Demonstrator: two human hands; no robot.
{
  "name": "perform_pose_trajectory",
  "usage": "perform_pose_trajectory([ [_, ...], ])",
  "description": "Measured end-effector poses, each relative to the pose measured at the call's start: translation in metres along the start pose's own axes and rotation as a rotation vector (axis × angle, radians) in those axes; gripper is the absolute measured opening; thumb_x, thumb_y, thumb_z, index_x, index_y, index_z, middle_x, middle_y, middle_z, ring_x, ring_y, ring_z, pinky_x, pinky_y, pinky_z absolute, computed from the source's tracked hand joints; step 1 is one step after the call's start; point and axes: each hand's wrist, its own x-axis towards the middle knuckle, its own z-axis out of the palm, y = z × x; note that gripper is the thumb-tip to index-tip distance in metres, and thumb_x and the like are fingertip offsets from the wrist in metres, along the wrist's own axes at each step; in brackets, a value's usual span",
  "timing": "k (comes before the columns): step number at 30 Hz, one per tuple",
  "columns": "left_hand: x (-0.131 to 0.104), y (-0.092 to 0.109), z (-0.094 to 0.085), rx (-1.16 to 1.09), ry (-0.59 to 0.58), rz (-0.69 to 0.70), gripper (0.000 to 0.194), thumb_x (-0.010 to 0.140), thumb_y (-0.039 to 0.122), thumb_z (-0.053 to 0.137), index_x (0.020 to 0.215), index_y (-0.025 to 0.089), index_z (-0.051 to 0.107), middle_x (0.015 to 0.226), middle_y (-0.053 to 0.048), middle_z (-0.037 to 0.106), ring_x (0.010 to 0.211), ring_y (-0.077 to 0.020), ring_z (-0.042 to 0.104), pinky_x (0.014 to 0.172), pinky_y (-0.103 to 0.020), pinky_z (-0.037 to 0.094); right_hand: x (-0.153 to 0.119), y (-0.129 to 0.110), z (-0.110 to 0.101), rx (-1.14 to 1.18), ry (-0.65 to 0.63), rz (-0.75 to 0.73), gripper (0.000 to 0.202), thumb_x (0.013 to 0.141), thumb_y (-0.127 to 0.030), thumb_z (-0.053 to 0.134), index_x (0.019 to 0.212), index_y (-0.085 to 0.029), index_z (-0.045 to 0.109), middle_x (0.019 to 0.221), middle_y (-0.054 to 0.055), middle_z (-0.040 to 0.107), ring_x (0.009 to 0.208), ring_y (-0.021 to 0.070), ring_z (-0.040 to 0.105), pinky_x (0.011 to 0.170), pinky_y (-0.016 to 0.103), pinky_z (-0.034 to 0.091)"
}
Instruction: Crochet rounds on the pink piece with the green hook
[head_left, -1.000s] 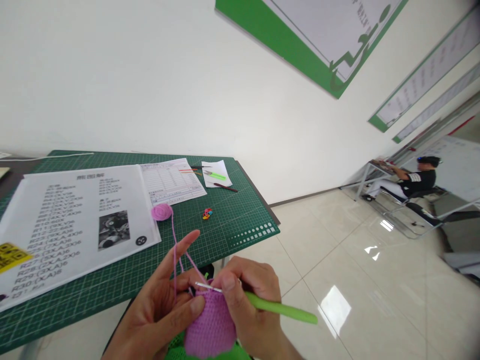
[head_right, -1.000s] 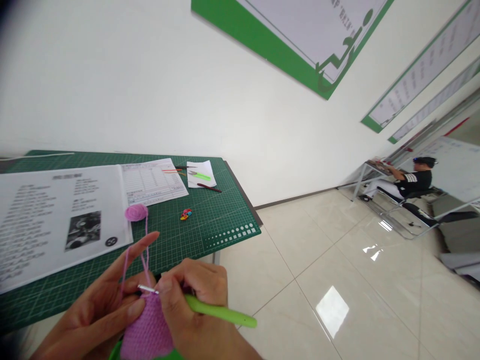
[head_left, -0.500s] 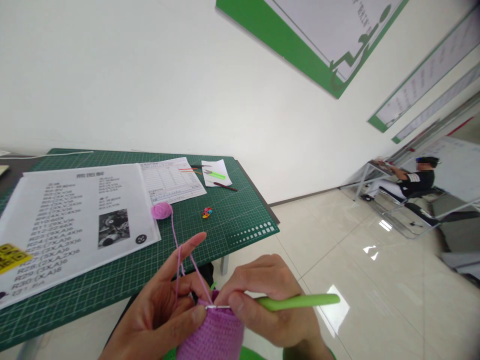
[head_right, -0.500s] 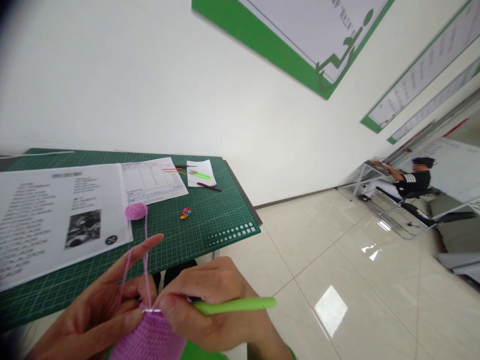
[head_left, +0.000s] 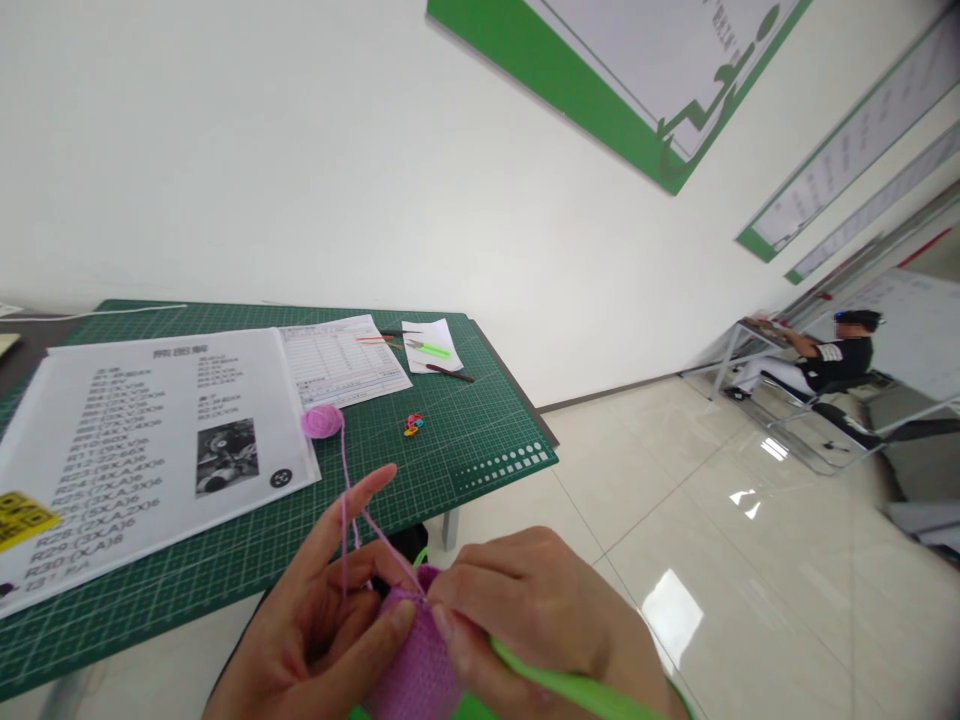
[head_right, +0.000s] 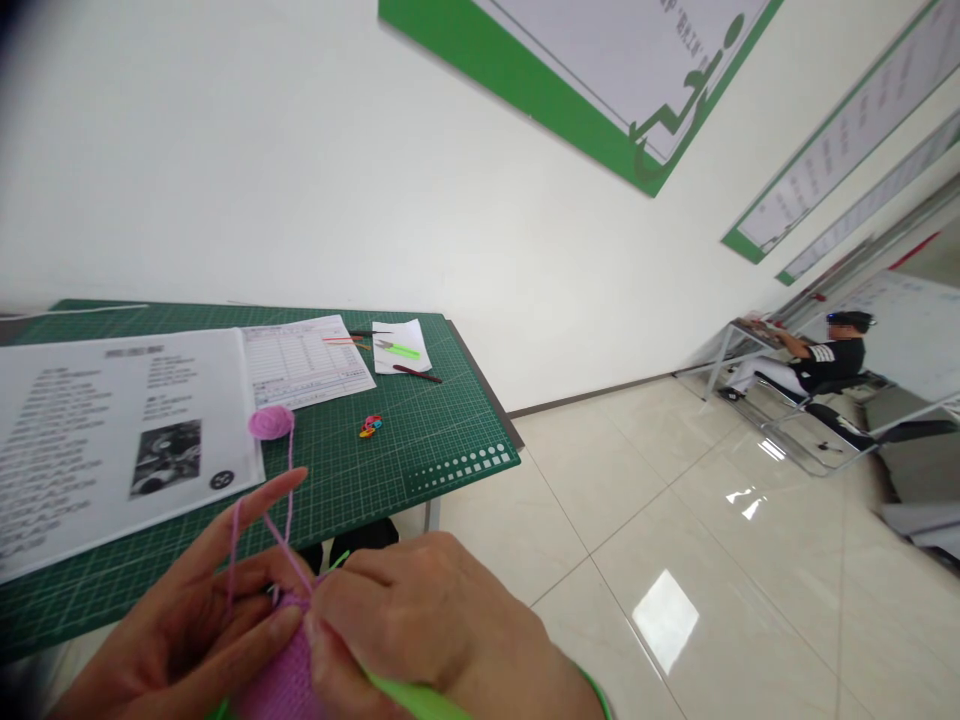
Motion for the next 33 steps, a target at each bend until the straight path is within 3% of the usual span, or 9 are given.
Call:
perform_pose_trajectory([
  [3,-0.001,-0.001,0.007,0.124,0.164,0.041,0.079,0.071,0.043,0.079,0.139,0.045,0.039,0.077,0.008,0.067,0.052,-0.0081,0.053,0.052,-0.014,0.047,0.010,0.001,0.017,-0.122,0.104,-0.051,0.027,0.095,-0.021,0.040,0.072,-0.018,0.054,0.063,-0.001,0.058,0.051,0.0109,0.046,0.047,0.026,0.031],
  [5,-0.001,-0.001,0.012,0.181,0.259,0.104,0.077,0.068,0.041,0.081,0.136,0.047,0.044,0.080,0.009,0.064,0.053,-0.0082,0.054,0.054,-0.013,0.050,0.019,0.006,0.037,-0.126,0.260,-0.066,0.028,0.096,-0.019,0.037,0.070,-0.018,0.051,0.062,-0.001,0.055,0.051,0.0105,0.046,0.047,0.026,0.030],
  [8,0.001,0.000,0.018,0.200,0.332,0.178,0.081,0.067,0.030,0.082,0.137,0.045,0.043,0.080,0.010,0.063,0.059,-0.0101,0.059,0.060,-0.013,0.052,0.030,0.015,0.072,-0.015,0.600,-0.022,0.028,0.095,-0.017,0.039,0.067,-0.019,0.043,0.059,-0.002,0.049,0.050,0.0093,0.044,0.047,0.025,0.031],
  [10,0.002,0.002,0.020,0.185,0.359,0.188,0.084,0.065,0.025,0.084,0.137,0.042,0.043,0.075,0.011,0.064,0.060,-0.0106,0.062,0.062,-0.011,0.052,0.034,0.021,0.093,0.002,0.938,-0.093,0.028,0.094,-0.016,0.040,0.067,-0.020,0.041,0.056,-0.003,0.044,0.049,0.0102,0.042,0.048,0.025,0.033],
  [13,0.004,0.004,0.020,0.103,0.327,0.130,0.085,0.064,0.026,0.085,0.136,0.040,0.043,0.071,0.010,0.066,0.063,-0.0126,0.065,0.061,-0.013,0.053,0.036,0.026,0.111,0.020,1.099,-0.133,0.026,0.096,-0.020,0.037,0.071,-0.020,0.043,0.056,-0.002,0.043,0.051,0.0118,0.044,0.050,0.025,0.039],
  [18,0.007,0.007,0.012,-0.124,0.167,-0.021,0.084,0.065,0.019,0.084,0.137,0.031,0.042,0.065,0.007,0.070,0.060,-0.0142,0.063,0.057,-0.019,0.054,0.032,0.024,0.107,0.072,1.132,-0.207,0.025,0.097,-0.026,0.037,0.078,-0.018,0.050,0.057,-0.001,0.050,0.050,0.0110,0.050,0.048,0.023,0.045],
  [23,0.007,0.007,0.007,-0.192,0.085,-0.077,0.079,0.070,0.021,0.080,0.139,0.028,0.041,0.069,0.004,0.073,0.064,-0.0131,0.061,0.060,-0.018,0.050,0.024,0.020,0.089,0.178,1.056,-0.249,0.026,0.097,-0.025,0.040,0.081,-0.014,0.058,0.057,0.002,0.057,0.049,0.0117,0.054,0.048,0.023,0.047],
  [29,0.007,0.010,0.008,-0.214,0.073,-0.108,0.086,0.065,0.021,0.084,0.138,0.031,0.041,0.067,0.005,0.071,0.063,-0.0145,0.059,0.057,-0.019,0.048,0.010,0.021,0.069,0.217,0.893,-0.307,0.030,0.098,-0.026,0.040,0.084,-0.010,0.062,0.061,0.005,0.065,0.053,0.0128,0.060,0.053,0.024,0.052],
  [33,0.006,0.008,0.009,-0.224,0.071,-0.119,0.084,0.064,0.019,0.084,0.137,0.030,0.043,0.066,0.004,0.071,0.059,-0.0138,0.057,0.054,-0.019,0.046,0.003,0.020,0.057,0.232,0.832,-0.242,0.025,0.093,-0.022,0.047,0.076,-0.012,0.063,0.057,0.004,0.064,0.047,0.0122,0.058,0.049,0.025,0.051],
])
